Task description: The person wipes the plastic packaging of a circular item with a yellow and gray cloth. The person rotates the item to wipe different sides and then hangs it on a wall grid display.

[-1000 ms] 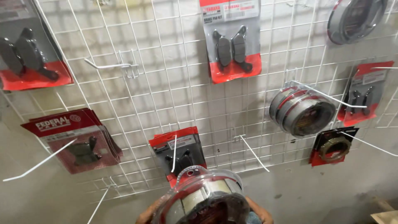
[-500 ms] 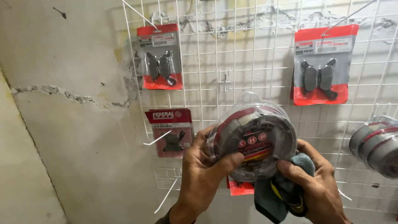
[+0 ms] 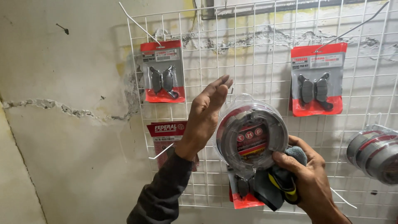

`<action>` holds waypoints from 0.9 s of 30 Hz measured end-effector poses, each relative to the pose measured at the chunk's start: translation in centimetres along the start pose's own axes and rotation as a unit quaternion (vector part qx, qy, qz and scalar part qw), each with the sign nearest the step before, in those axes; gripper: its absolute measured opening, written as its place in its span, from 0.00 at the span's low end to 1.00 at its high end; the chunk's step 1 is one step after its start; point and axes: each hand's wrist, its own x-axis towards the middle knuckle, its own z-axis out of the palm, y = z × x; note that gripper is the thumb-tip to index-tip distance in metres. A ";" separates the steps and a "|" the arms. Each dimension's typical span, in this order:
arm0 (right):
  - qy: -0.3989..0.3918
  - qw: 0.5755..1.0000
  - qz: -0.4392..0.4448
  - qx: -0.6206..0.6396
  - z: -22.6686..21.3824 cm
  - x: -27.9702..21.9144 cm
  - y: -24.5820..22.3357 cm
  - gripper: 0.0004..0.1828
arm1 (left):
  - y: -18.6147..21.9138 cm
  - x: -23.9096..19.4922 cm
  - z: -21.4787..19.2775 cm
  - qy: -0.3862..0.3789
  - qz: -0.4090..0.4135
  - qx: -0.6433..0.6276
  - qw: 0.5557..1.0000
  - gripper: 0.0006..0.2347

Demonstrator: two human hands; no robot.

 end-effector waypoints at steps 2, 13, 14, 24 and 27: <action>0.009 1.000 0.010 -0.017 0.1 0.2 0.0 0.25 | -0.6 0.4 -0.2 0.000 -0.003 0.009 1.000 0.42; -0.004 0.999 -0.012 -0.048 1.3 2.5 -0.1 0.26 | -1.5 0.3 -0.4 -0.003 -0.045 -0.144 0.989 0.28; -0.004 0.999 -0.012 -0.048 1.3 2.6 0.1 0.26 | -1.4 0.3 -0.5 -0.003 -0.045 -0.144 0.989 0.28; -0.020 1.000 -0.007 0.003 1.4 3.3 0.6 0.23 | -1.8 1.0 -1.5 -0.013 -0.025 -0.085 0.996 0.17; -0.019 1.000 0.002 0.002 1.2 3.8 1.2 0.23 | -1.4 1.3 -1.4 0.017 -0.038 -0.037 0.998 0.13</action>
